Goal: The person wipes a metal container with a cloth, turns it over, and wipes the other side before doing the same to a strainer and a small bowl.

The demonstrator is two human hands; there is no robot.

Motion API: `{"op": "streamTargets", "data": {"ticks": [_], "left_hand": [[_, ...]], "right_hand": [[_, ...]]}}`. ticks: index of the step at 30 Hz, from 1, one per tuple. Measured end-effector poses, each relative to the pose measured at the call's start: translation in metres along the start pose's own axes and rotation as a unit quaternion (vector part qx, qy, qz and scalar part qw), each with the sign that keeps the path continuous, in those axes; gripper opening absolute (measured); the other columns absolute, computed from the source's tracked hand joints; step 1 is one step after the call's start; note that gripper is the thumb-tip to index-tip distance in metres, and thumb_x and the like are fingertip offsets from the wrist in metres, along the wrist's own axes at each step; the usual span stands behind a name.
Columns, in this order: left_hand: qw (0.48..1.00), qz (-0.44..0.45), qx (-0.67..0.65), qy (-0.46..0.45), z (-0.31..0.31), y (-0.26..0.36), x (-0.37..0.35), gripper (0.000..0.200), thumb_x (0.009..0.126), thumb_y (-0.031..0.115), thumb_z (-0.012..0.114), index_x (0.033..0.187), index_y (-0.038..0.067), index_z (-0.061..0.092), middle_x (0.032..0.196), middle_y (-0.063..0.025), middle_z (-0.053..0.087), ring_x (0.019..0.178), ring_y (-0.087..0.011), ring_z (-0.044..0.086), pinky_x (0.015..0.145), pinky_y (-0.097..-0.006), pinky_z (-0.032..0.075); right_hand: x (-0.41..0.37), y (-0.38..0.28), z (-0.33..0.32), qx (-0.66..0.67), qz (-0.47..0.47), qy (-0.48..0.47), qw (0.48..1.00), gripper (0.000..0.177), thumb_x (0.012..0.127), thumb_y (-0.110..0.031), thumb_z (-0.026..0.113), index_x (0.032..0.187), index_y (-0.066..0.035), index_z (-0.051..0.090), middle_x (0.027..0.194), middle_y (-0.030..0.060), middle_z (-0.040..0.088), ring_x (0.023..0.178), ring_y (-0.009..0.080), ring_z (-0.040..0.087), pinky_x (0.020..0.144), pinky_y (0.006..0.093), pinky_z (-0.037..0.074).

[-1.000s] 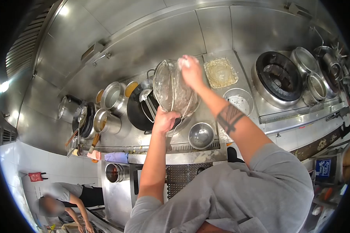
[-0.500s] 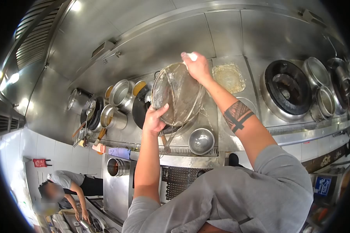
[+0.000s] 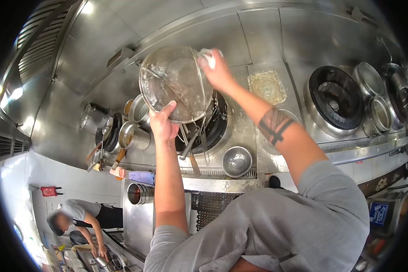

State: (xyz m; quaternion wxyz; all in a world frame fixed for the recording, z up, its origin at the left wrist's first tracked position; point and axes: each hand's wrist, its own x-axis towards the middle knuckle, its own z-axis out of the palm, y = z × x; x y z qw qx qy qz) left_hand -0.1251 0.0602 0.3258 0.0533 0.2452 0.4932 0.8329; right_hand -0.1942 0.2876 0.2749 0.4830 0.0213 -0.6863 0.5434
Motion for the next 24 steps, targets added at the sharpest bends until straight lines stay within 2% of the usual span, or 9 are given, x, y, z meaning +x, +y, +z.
{"op": "streamTargets", "data": {"ticks": [4, 6, 10, 11, 14, 18, 19, 21, 24], "left_hand": [[0.998, 0.031, -0.053, 0.011, -0.008, -0.011, -0.002, 0.057, 0.085, -0.014, 0.059, 0.140, -0.001, 0.049, 0.124, -0.0181, 0.064, 0.112, -0.0327, 0.066, 0.099, -0.0477, 0.055], [0.999, 0.029, -0.036, 0.025, -0.004, -0.020, -0.012, 0.060, 0.085, -0.013, 0.061, 0.141, 0.001, 0.048, 0.128, -0.0168, 0.062, 0.116, -0.0336, 0.064, 0.100, -0.0488, 0.054], [0.974, -0.064, -0.110, -0.190, -0.032, -0.003, -0.038, 0.073, 0.091, 0.008, 0.070, 0.156, 0.005, 0.036, 0.148, -0.0165, 0.051, 0.137, -0.0353, 0.049, 0.118, -0.0551, 0.035], [0.951, -0.038, -0.124, -0.282, -0.028, 0.012, -0.036, 0.081, 0.095, 0.032, 0.070, 0.158, 0.002, 0.029, 0.157, -0.0179, 0.042, 0.143, -0.0368, 0.044, 0.120, -0.0567, 0.032], [0.960, -0.079, -0.099, -0.252, -0.013, 0.063, -0.036, 0.093, 0.098, 0.052, 0.064, 0.161, 0.000, 0.019, 0.162, -0.0183, 0.034, 0.149, -0.0361, 0.036, 0.121, -0.0544, 0.033], [0.968, -0.131, 0.067, -0.204, -0.024, 0.064, -0.033, 0.057, 0.098, 0.009, 0.066, 0.150, -0.001, 0.045, 0.144, -0.0146, 0.058, 0.132, -0.0233, 0.055, 0.113, -0.0407, 0.042], [0.976, -0.144, 0.055, -0.151, -0.008, 0.060, -0.036, 0.043, 0.094, -0.006, 0.065, 0.136, -0.002, 0.059, 0.130, -0.0108, 0.068, 0.117, -0.0187, 0.064, 0.105, -0.0368, 0.048], [0.978, -0.158, 0.042, -0.127, -0.020, 0.038, -0.034, 0.035, 0.092, -0.007, 0.066, 0.126, -0.002, 0.065, 0.121, -0.0112, 0.071, 0.105, -0.0193, 0.069, 0.095, -0.0353, 0.054], [0.988, -0.132, 0.000, -0.076, -0.005, 0.035, -0.041, 0.033, 0.091, -0.009, 0.064, 0.122, -0.002, 0.066, 0.115, -0.0113, 0.073, 0.102, -0.0213, 0.070, 0.093, -0.0363, 0.055]], "right_hand": [[-0.041, -0.024, 0.016, 0.061, 0.089, 0.111, 0.988, 0.037, 0.096, -0.023, 0.074, 0.120, -0.004, 0.053, 0.105, 0.0111, 0.066, 0.096, 0.0219, 0.064, 0.089, 0.0359, 0.050], [-0.030, -0.026, 0.009, 0.369, 0.271, 0.147, 0.877, 0.038, 0.094, -0.021, 0.077, 0.116, -0.003, 0.053, 0.104, 0.0101, 0.067, 0.090, 0.0181, 0.063, 0.082, 0.0345, 0.051], [0.022, -0.044, -0.009, 0.304, 0.285, 0.144, 0.897, 0.031, 0.093, -0.026, 0.079, 0.104, -0.002, 0.063, 0.099, 0.0047, 0.069, 0.087, 0.0118, 0.060, 0.080, 0.0301, 0.048], [0.030, -0.059, -0.008, 0.288, 0.226, 0.127, 0.922, 0.035, 0.092, -0.034, 0.080, 0.100, -0.002, 0.066, 0.090, 0.0012, 0.070, 0.082, 0.0108, 0.061, 0.074, 0.0305, 0.049], [0.051, -0.094, 0.004, 0.138, 0.212, 0.027, 0.967, 0.042, 0.091, -0.039, 0.080, 0.099, 0.000, 0.066, 0.082, 0.0007, 0.069, 0.076, 0.0116, 0.062, 0.070, 0.0328, 0.050], [0.045, -0.145, 0.018, 0.023, 0.181, -0.088, 0.979, 0.043, 0.092, -0.040, 0.078, 0.101, 0.000, 0.065, 0.075, 0.0018, 0.069, 0.073, 0.0151, 0.065, 0.068, 0.0356, 0.051], [0.037, -0.142, 0.031, -0.019, 0.090, -0.051, 0.994, 0.041, 0.092, -0.039, 0.078, 0.102, -0.001, 0.064, 0.079, 0.0050, 0.071, 0.074, 0.0184, 0.067, 0.069, 0.0368, 0.052], [0.018, -0.147, 0.043, 0.000, -0.008, 0.011, 1.000, 0.033, 0.092, -0.027, 0.076, 0.111, -0.003, 0.065, 0.095, 0.0126, 0.075, 0.083, 0.0267, 0.071, 0.075, 0.0384, 0.055], [-0.025, -0.163, 0.030, 0.060, -0.178, -0.065, 0.980, 0.030, 0.089, -0.004, 0.070, 0.119, -0.005, 0.070, 0.110, 0.0133, 0.075, 0.104, 0.0293, 0.073, 0.095, 0.0363, 0.056]]}}
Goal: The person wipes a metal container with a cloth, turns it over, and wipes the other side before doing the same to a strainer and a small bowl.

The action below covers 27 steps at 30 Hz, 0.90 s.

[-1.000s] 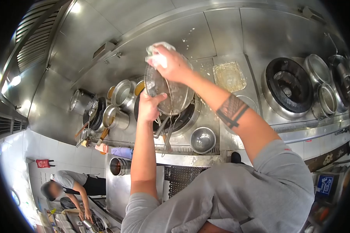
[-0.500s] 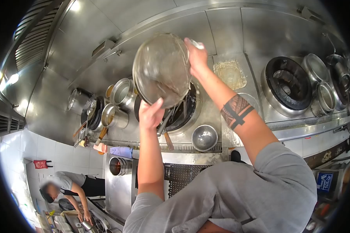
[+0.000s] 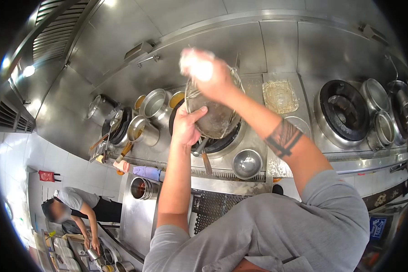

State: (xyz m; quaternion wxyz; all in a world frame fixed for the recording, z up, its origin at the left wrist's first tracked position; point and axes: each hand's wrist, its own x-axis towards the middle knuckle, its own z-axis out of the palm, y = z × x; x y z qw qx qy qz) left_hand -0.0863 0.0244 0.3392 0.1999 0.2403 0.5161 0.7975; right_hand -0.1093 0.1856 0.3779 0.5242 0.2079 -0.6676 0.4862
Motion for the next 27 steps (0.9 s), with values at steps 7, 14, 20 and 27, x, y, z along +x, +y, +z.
{"op": "streamTargets", "data": {"ticks": [7, 14, 20, 27], "left_hand": [[0.995, -0.003, -0.101, 0.020, 0.000, -0.017, -0.013, 0.056, 0.072, -0.018, 0.053, 0.124, -0.002, 0.066, 0.117, -0.0158, 0.071, 0.107, -0.0278, 0.070, 0.097, -0.0402, 0.055], [0.997, 0.000, -0.077, -0.010, -0.017, -0.054, 0.003, 0.055, 0.071, -0.018, 0.052, 0.122, -0.003, 0.066, 0.114, -0.0137, 0.072, 0.102, -0.0259, 0.070, 0.093, -0.0378, 0.055], [0.999, -0.014, -0.038, 0.026, 0.004, -0.049, -0.006, 0.051, 0.069, -0.017, 0.052, 0.115, -0.002, 0.068, 0.109, -0.0108, 0.073, 0.099, -0.0220, 0.070, 0.091, -0.0335, 0.054], [0.997, 0.016, 0.048, 0.050, 0.011, -0.054, -0.002, 0.052, 0.070, -0.016, 0.053, 0.119, -0.002, 0.068, 0.106, -0.0057, 0.072, 0.092, -0.0171, 0.067, 0.083, -0.0294, 0.052]], "right_hand": [[-0.020, 0.030, -0.024, -0.090, -0.050, -0.117, 0.988, 0.022, 0.091, -0.021, 0.068, 0.109, -0.009, 0.073, 0.117, 0.0125, 0.073, 0.115, 0.0324, 0.068, 0.098, 0.0413, 0.054], [-0.057, 0.023, -0.018, -0.070, -0.070, -0.093, 0.991, 0.017, 0.092, -0.021, 0.072, 0.104, -0.010, 0.077, 0.122, 0.0134, 0.072, 0.129, 0.0348, 0.059, 0.112, 0.0488, 0.042], [-0.050, 0.029, -0.039, 0.170, 0.211, 0.015, 0.963, 0.034, 0.086, -0.005, 0.069, 0.120, -0.004, 0.067, 0.119, 0.0137, 0.068, 0.119, 0.0340, 0.062, 0.112, 0.0448, 0.042], [-0.050, 0.052, -0.046, -0.090, 0.039, -0.071, 0.993, 0.022, 0.082, -0.010, 0.066, 0.103, -0.009, 0.074, 0.115, 0.0139, 0.067, 0.113, 0.0373, 0.057, 0.103, 0.0481, 0.044]]}}
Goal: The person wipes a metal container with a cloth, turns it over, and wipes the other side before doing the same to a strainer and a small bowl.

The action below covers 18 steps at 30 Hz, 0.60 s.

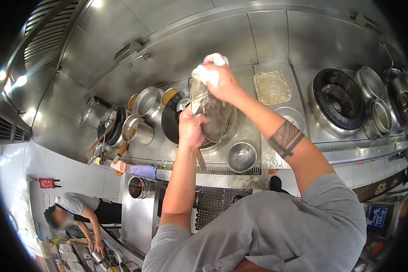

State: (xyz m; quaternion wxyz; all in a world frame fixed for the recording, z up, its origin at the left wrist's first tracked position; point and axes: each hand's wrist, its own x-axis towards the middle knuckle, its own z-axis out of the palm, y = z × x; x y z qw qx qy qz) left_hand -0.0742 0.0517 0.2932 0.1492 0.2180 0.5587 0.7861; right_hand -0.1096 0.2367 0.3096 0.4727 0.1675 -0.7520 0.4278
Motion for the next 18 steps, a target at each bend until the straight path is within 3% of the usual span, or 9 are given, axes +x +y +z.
{"op": "streamTargets", "data": {"ticks": [3, 5, 8, 9, 11, 12, 13, 16, 18], "left_hand": [[0.999, -0.013, -0.029, 0.034, 0.000, -0.004, 0.004, 0.050, 0.072, -0.014, 0.053, 0.118, -0.002, 0.069, 0.104, -0.0045, 0.072, 0.089, -0.0153, 0.066, 0.081, -0.0283, 0.051], [0.998, 0.001, -0.047, 0.046, -0.009, -0.016, 0.008, 0.048, 0.073, -0.013, 0.053, 0.116, -0.001, 0.069, 0.103, -0.0040, 0.072, 0.087, -0.0142, 0.066, 0.080, -0.0276, 0.051], [0.999, 0.006, -0.019, 0.040, -0.004, -0.011, -0.001, 0.043, 0.073, -0.010, 0.052, 0.112, 0.000, 0.069, 0.097, -0.0021, 0.070, 0.082, -0.0122, 0.063, 0.074, -0.0260, 0.049], [0.999, 0.004, -0.026, 0.028, 0.003, -0.006, 0.000, 0.043, 0.073, -0.010, 0.052, 0.111, 0.000, 0.069, 0.096, -0.0017, 0.070, 0.081, -0.0122, 0.063, 0.073, -0.0262, 0.049], [0.999, 0.003, -0.037, 0.032, -0.010, -0.010, 0.001, 0.044, 0.072, -0.010, 0.052, 0.112, -0.001, 0.069, 0.097, -0.0018, 0.070, 0.081, -0.0119, 0.063, 0.073, -0.0260, 0.049], [0.998, 0.005, -0.049, 0.035, -0.014, -0.010, 0.007, 0.045, 0.071, -0.011, 0.052, 0.112, -0.002, 0.069, 0.097, -0.0019, 0.070, 0.081, -0.0116, 0.062, 0.073, -0.0259, 0.049], [0.998, 0.010, -0.050, 0.035, -0.011, -0.006, 0.008, 0.045, 0.071, -0.011, 0.052, 0.112, -0.002, 0.069, 0.097, -0.0019, 0.070, 0.081, -0.0116, 0.062, 0.073, -0.0259, 0.049], [1.000, 0.008, 0.001, 0.010, -0.014, -0.004, -0.003, 0.051, 0.070, -0.011, 0.051, 0.118, -0.004, 0.068, 0.100, -0.0072, 0.071, 0.083, -0.0145, 0.066, 0.076, -0.0281, 0.053], [1.000, 0.007, 0.012, 0.025, -0.013, 0.002, 0.000, 0.046, 0.071, -0.012, 0.051, 0.112, -0.003, 0.069, 0.096, -0.0053, 0.071, 0.080, -0.0131, 0.064, 0.074, -0.0267, 0.051]], "right_hand": [[-0.021, -0.017, 0.008, 0.014, -0.043, -0.045, 0.998, 0.022, 0.081, -0.011, 0.066, 0.102, -0.010, 0.073, 0.117, 0.0136, 0.066, 0.118, 0.0389, 0.054, 0.105, 0.0484, 0.041], [-0.028, -0.040, 0.004, 0.043, -0.149, -0.143, 0.978, 0.022, 0.081, -0.016, 0.070, 0.101, -0.009, 0.073, 0.116, 0.0155, 0.066, 0.120, 0.0407, 0.052, 0.106, 0.0475, 0.041], [-0.008, -0.003, 0.005, 0.011, 0.003, -0.001, 1.000, 0.026, 0.086, -0.017, 0.070, 0.108, -0.002, 0.070, 0.113, 0.0204, 0.068, 0.113, 0.0411, 0.058, 0.099, 0.0463, 0.048], [0.001, 0.005, 0.000, 0.013, 0.044, -0.027, 0.999, 0.029, 0.089, -0.018, 0.070, 0.110, 0.002, 0.068, 0.112, 0.0224, 0.067, 0.112, 0.0411, 0.060, 0.097, 0.0442, 0.050], [-0.019, -0.005, 0.013, 0.002, 0.015, 0.007, 1.000, 0.028, 0.088, -0.016, 0.070, 0.110, 0.002, 0.069, 0.113, 0.0217, 0.067, 0.114, 0.0405, 0.060, 0.100, 0.0441, 0.049], [-0.024, -0.011, 0.012, -0.007, -0.077, -0.018, 0.997, 0.027, 0.088, -0.014, 0.069, 0.110, 0.002, 0.069, 0.115, 0.0208, 0.066, 0.114, 0.0403, 0.061, 0.101, 0.0439, 0.049], [-0.023, -0.027, 0.003, 0.047, -0.085, -0.070, 0.993, 0.026, 0.086, -0.011, 0.068, 0.110, -0.001, 0.070, 0.117, 0.0204, 0.065, 0.116, 0.0405, 0.060, 0.103, 0.0442, 0.048], [-0.004, 0.007, -0.001, 0.004, 0.006, -0.057, 0.998, 0.023, 0.086, -0.010, 0.069, 0.109, -0.005, 0.071, 0.121, 0.0209, 0.062, 0.119, 0.0400, 0.056, 0.102, 0.0431, 0.046], [-0.011, 0.001, 0.004, 0.019, -0.012, -0.035, 0.999, 0.023, 0.084, -0.012, 0.073, 0.105, -0.006, 0.071, 0.120, 0.0177, 0.061, 0.117, 0.0401, 0.055, 0.101, 0.0447, 0.046]]}}
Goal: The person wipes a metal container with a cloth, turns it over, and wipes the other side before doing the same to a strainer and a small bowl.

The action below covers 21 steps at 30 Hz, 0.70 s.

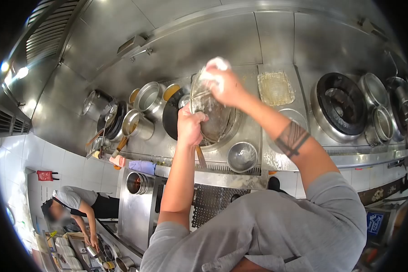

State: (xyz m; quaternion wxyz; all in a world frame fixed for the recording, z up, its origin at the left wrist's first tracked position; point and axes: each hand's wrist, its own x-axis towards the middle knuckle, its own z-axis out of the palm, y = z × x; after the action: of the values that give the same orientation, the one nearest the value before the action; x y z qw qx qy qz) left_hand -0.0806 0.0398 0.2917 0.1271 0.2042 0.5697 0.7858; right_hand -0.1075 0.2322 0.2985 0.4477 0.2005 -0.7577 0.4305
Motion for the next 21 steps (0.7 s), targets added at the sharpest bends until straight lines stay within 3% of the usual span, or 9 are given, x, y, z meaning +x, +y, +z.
{"op": "streamTargets", "data": {"ticks": [3, 7, 11, 13, 15, 17, 18, 20, 21], "left_hand": [[1.000, 0.012, 0.008, 0.010, 0.004, 0.008, 0.010, 0.040, 0.072, -0.013, 0.052, 0.106, -0.002, 0.070, 0.092, -0.0033, 0.070, 0.078, -0.0119, 0.062, 0.072, -0.0255, 0.048], [1.000, 0.001, 0.017, -0.011, -0.003, 0.006, 0.007, 0.039, 0.072, -0.013, 0.052, 0.106, -0.001, 0.069, 0.093, -0.0035, 0.070, 0.080, -0.0125, 0.062, 0.071, -0.0265, 0.048], [1.000, 0.015, 0.001, 0.017, -0.011, 0.000, 0.012, 0.039, 0.073, -0.013, 0.051, 0.106, -0.002, 0.068, 0.094, -0.0048, 0.070, 0.079, -0.0135, 0.063, 0.072, -0.0273, 0.050], [1.000, 0.027, 0.002, 0.002, -0.009, 0.002, 0.003, 0.040, 0.073, -0.013, 0.052, 0.108, -0.003, 0.069, 0.095, -0.0049, 0.071, 0.078, -0.0143, 0.065, 0.073, -0.0274, 0.051], [1.000, 0.012, -0.008, -0.016, -0.012, 0.006, 0.000, 0.044, 0.073, -0.013, 0.051, 0.111, -0.003, 0.070, 0.097, -0.0051, 0.072, 0.082, -0.0145, 0.065, 0.075, -0.0277, 0.052], [0.999, 0.019, -0.009, -0.034, -0.016, 0.009, -0.007, 0.044, 0.073, -0.014, 0.053, 0.112, -0.003, 0.070, 0.098, -0.0048, 0.072, 0.085, -0.0144, 0.066, 0.079, -0.0285, 0.052], [0.999, 0.023, -0.008, -0.035, -0.017, 0.011, -0.009, 0.044, 0.073, -0.014, 0.053, 0.112, -0.003, 0.070, 0.098, -0.0048, 0.072, 0.085, -0.0144, 0.066, 0.079, -0.0285, 0.052], [0.994, -0.015, 0.077, -0.082, -0.018, 0.009, -0.014, 0.042, 0.079, -0.012, 0.058, 0.119, -0.002, 0.067, 0.104, -0.0049, 0.073, 0.090, -0.0141, 0.067, 0.083, -0.0285, 0.052], [0.994, -0.018, 0.077, -0.081, -0.019, 0.009, -0.016, 0.042, 0.079, -0.012, 0.058, 0.119, -0.002, 0.067, 0.104, -0.0049, 0.073, 0.090, -0.0141, 0.067, 0.083, -0.0285, 0.052]], "right_hand": [[-0.007, -0.042, 0.007, 0.039, -0.129, -0.083, 0.987, 0.026, 0.079, -0.008, 0.076, 0.105, -0.006, 0.071, 0.122, 0.0171, 0.060, 0.117, 0.0395, 0.055, 0.102, 0.0460, 0.046], [0.022, -0.017, 0.008, -0.035, -0.012, 0.043, 0.998, 0.019, 0.082, -0.009, 0.072, 0.100, -0.007, 0.072, 0.119, 0.0158, 0.062, 0.114, 0.0398, 0.057, 0.096, 0.0476, 0.047], [-0.005, -0.048, 0.019, 0.047, -0.128, -0.109, 0.985, 0.020, 0.079, -0.010, 0.075, 0.099, -0.008, 0.072, 0.116, 0.0164, 0.063, 0.115, 0.0359, 0.060, 0.101, 0.0473, 0.047], [0.009, -0.028, 0.013, 0.029, -0.135, -0.050, 0.989, 0.019, 0.083, -0.011, 0.074, 0.102, -0.006, 0.071, 0.118, 0.0153, 0.064, 0.113, 0.0350, 0.061, 0.100, 0.0453, 0.049], [0.022, 0.021, 0.016, 0.026, -0.051, 0.020, 0.998, 0.016, 0.094, -0.019, 0.070, 0.101, -0.004, 0.069, 0.109, 0.0152, 0.066, 0.104, 0.0308, 0.063, 0.094, 0.0369, 0.051], [0.028, 0.032, 0.006, 0.162, 0.147, -0.023, 0.976, 0.025, 0.096, -0.029, 0.072, 0.091, -0.005, 0.067, 0.092, 0.0118, 0.067, 0.084, 0.0270, 0.062, 0.081, 0.0343, 0.051], [0.031, 0.027, 0.002, 0.162, 0.142, -0.022, 0.976, 0.025, 0.096, -0.029, 0.072, 0.091, -0.005, 0.067, 0.092, 0.0118, 0.067, 0.084, 0.0270, 0.062, 0.081, 0.0343, 0.051], [0.033, 0.020, -0.004, 0.062, 0.197, -0.020, 0.978, 0.045, 0.096, -0.048, 0.070, 0.083, -0.005, 0.068, 0.075, 0.0143, 0.068, 0.072, 0.0343, 0.065, 0.072, 0.0403, 0.052], [0.037, 0.013, -0.008, 0.064, 0.201, -0.021, 0.977, 0.045, 0.096, -0.048, 0.070, 0.083, -0.005, 0.068, 0.075, 0.0143, 0.068, 0.072, 0.0343, 0.065, 0.072, 0.0403, 0.052]]}}
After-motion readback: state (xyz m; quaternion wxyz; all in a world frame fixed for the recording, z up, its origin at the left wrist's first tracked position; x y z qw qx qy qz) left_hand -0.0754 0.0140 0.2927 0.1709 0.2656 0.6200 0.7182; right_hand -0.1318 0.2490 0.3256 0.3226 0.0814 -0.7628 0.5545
